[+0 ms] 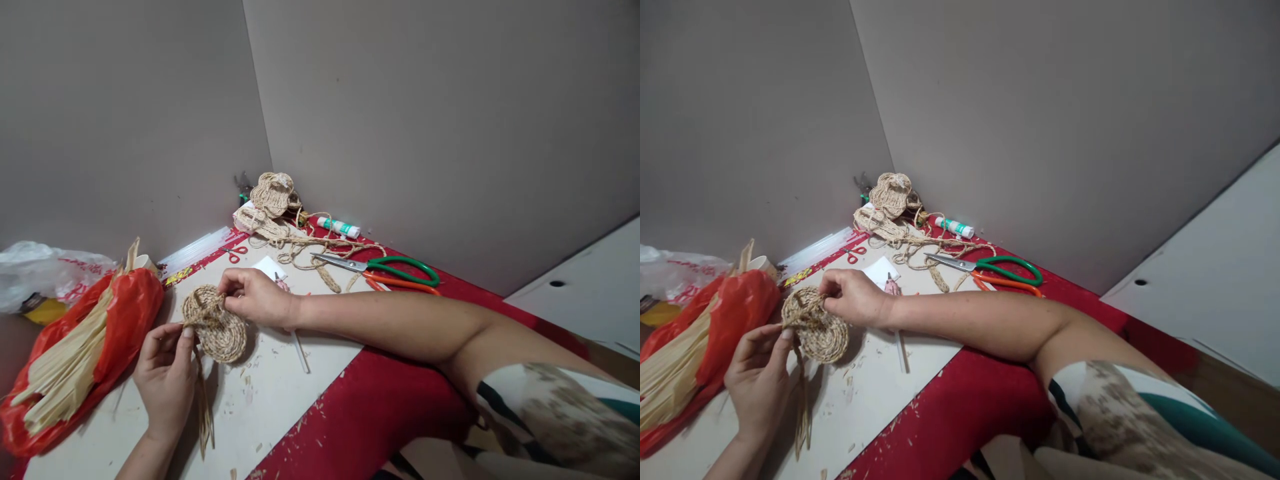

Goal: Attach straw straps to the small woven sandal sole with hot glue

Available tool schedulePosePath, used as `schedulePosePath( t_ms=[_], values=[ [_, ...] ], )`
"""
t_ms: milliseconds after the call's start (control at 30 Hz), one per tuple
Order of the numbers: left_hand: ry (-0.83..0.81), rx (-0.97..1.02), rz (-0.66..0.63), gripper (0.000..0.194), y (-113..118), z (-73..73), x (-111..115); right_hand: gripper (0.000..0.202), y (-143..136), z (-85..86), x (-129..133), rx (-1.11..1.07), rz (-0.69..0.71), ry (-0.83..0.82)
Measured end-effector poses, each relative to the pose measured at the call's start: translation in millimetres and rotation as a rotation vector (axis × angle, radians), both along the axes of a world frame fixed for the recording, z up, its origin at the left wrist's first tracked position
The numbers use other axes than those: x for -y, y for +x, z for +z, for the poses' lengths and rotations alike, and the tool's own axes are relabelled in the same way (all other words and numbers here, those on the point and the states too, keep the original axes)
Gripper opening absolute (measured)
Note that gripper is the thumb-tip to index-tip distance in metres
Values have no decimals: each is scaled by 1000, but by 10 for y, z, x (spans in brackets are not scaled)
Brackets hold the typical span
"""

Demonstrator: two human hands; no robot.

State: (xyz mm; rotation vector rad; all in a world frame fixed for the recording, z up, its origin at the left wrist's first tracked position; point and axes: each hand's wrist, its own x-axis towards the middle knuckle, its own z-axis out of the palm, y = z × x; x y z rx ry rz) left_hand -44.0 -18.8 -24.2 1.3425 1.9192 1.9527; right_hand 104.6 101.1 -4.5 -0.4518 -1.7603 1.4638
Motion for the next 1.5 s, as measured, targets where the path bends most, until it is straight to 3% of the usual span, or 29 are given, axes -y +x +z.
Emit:
schedulePosePath(
  t_ms=[333,1167,1500],
  values=[
    [-18,18,-12,21,4,9,6,17,0,17,0,13,-4,-48],
    [-74,54,-20,26,10,-10,34,17,9,83,-85,11,-58,110],
    [-134,-64,-138,18,-12,-78,54,17,29,82,-82,-24,-43,34]
  ],
)
